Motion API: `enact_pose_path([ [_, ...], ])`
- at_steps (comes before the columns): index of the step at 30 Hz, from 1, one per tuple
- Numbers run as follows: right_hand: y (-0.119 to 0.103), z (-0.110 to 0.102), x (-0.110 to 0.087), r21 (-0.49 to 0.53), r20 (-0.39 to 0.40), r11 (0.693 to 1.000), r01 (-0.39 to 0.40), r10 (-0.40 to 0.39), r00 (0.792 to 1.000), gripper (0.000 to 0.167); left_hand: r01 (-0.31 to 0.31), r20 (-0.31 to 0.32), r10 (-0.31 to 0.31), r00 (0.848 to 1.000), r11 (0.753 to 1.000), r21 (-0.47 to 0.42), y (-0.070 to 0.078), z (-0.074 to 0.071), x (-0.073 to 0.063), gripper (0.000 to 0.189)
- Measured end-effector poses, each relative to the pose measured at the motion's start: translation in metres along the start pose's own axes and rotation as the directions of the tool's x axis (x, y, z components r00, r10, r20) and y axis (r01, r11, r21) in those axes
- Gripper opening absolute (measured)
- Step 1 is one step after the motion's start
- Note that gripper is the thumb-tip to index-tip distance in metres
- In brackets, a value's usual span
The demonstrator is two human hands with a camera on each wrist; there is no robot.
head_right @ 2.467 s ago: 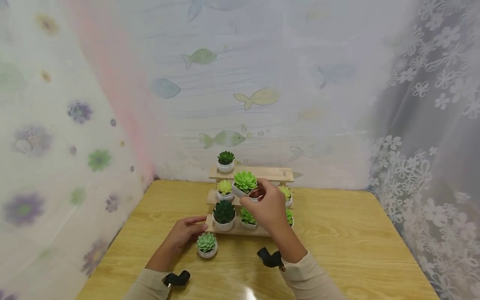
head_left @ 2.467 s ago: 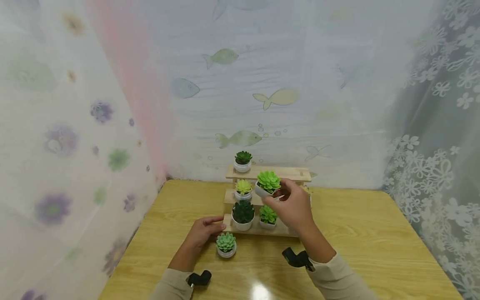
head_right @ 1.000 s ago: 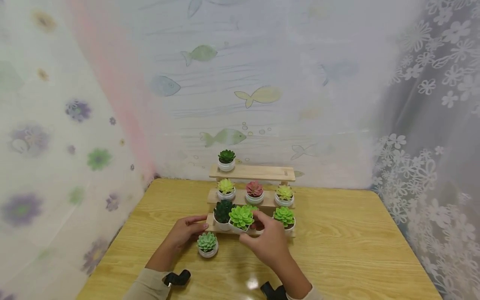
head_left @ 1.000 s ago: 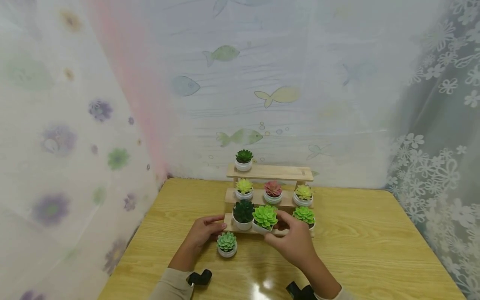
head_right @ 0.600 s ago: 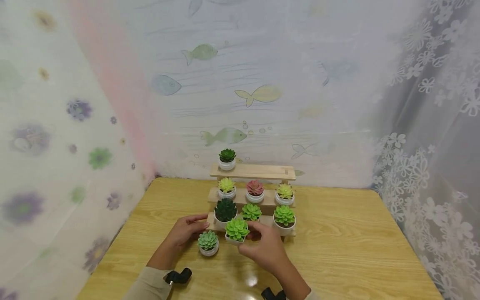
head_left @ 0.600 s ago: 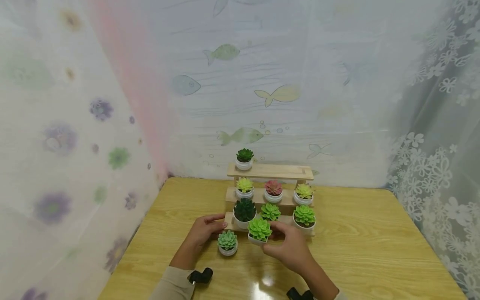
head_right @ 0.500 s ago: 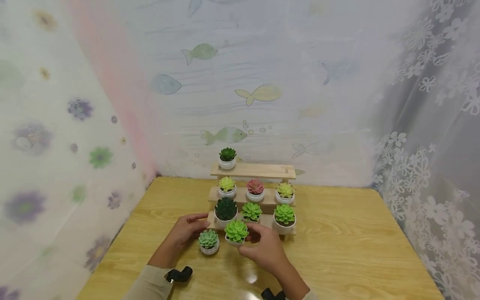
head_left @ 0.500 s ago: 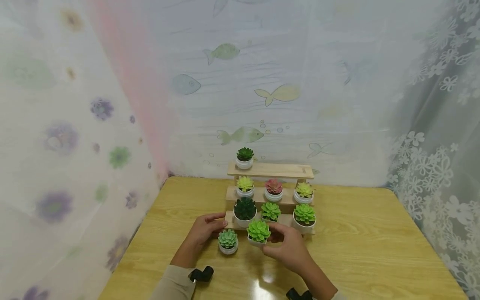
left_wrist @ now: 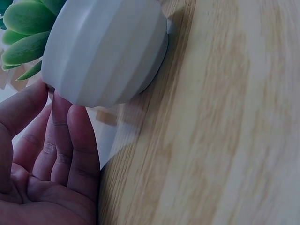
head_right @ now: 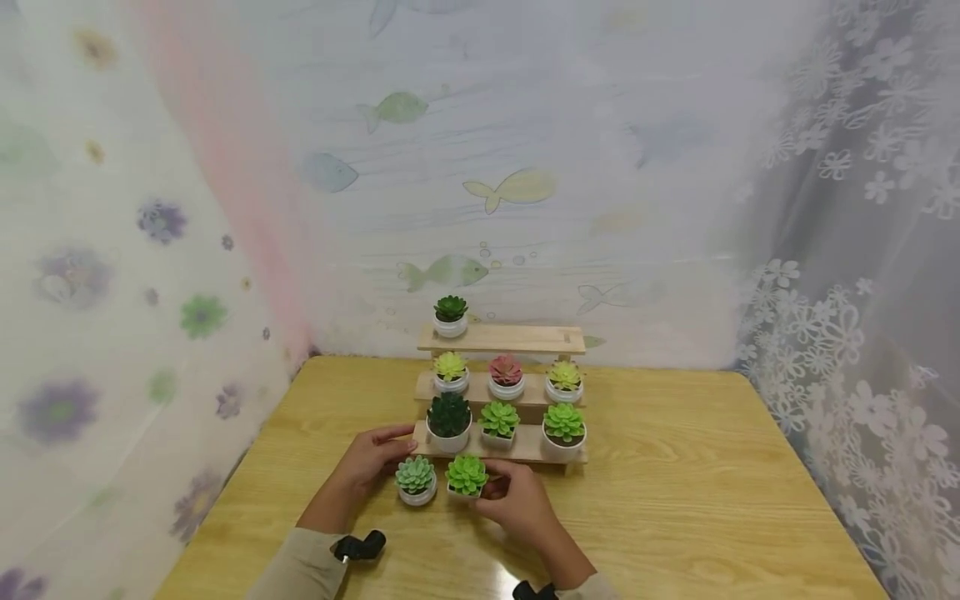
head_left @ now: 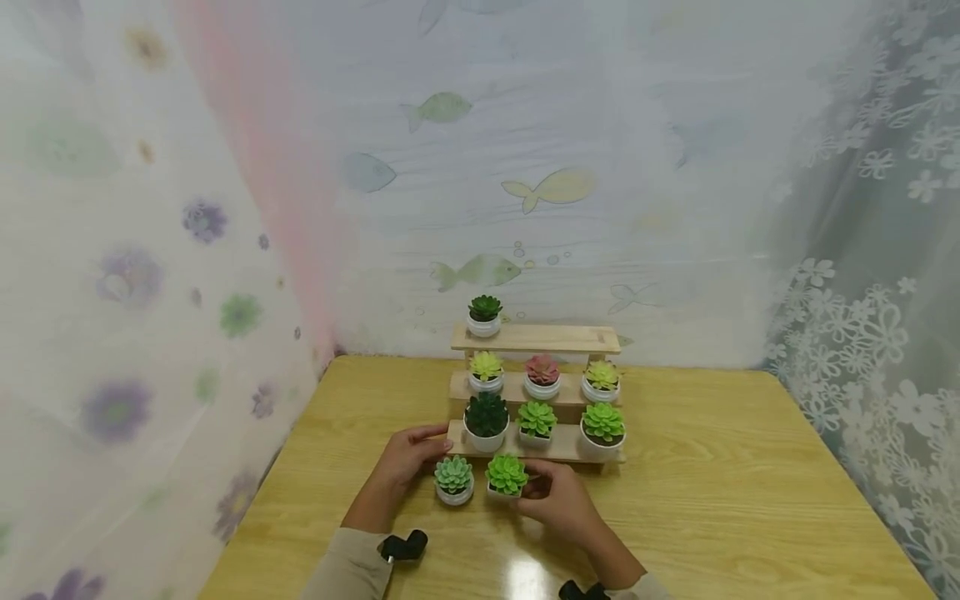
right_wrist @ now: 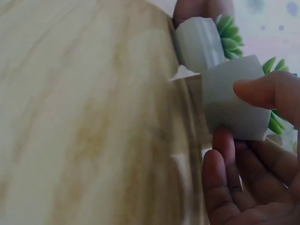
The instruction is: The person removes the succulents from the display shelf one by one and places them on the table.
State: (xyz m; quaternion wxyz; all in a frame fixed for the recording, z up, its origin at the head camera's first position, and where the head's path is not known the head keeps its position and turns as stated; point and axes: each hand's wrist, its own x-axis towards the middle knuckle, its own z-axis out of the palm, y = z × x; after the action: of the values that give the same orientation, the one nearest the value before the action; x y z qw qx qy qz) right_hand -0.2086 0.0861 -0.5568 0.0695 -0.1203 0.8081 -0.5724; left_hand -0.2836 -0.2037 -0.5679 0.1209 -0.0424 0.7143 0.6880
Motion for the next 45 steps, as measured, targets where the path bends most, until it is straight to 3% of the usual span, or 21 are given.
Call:
enact_pose_path([
  [23, 0.003, 0.000, 0.008, -0.019, 0.026, 0.998, -0.062, 0.062, 0.998, 0.062, -0.005, 0.039, 0.005, 0.999, 1.000, 0.001, 0.000, 0.000, -0.001, 0.051],
  [37, 0.004, 0.001, 0.017, -0.064, 0.093, 0.996, -0.058, 0.064, 0.994, 0.062, 0.011, 0.011, -0.011, 1.000, 1.000, 0.013, -0.001, -0.002, 0.000, 0.050],
  [45, 0.002, 0.003, 0.015, -0.088, 0.078, 0.995, -0.049, 0.056, 0.995, 0.062, 0.014, 0.012, -0.014, 1.000, 1.000, 0.005, 0.001, -0.001, -0.001, 0.050],
])
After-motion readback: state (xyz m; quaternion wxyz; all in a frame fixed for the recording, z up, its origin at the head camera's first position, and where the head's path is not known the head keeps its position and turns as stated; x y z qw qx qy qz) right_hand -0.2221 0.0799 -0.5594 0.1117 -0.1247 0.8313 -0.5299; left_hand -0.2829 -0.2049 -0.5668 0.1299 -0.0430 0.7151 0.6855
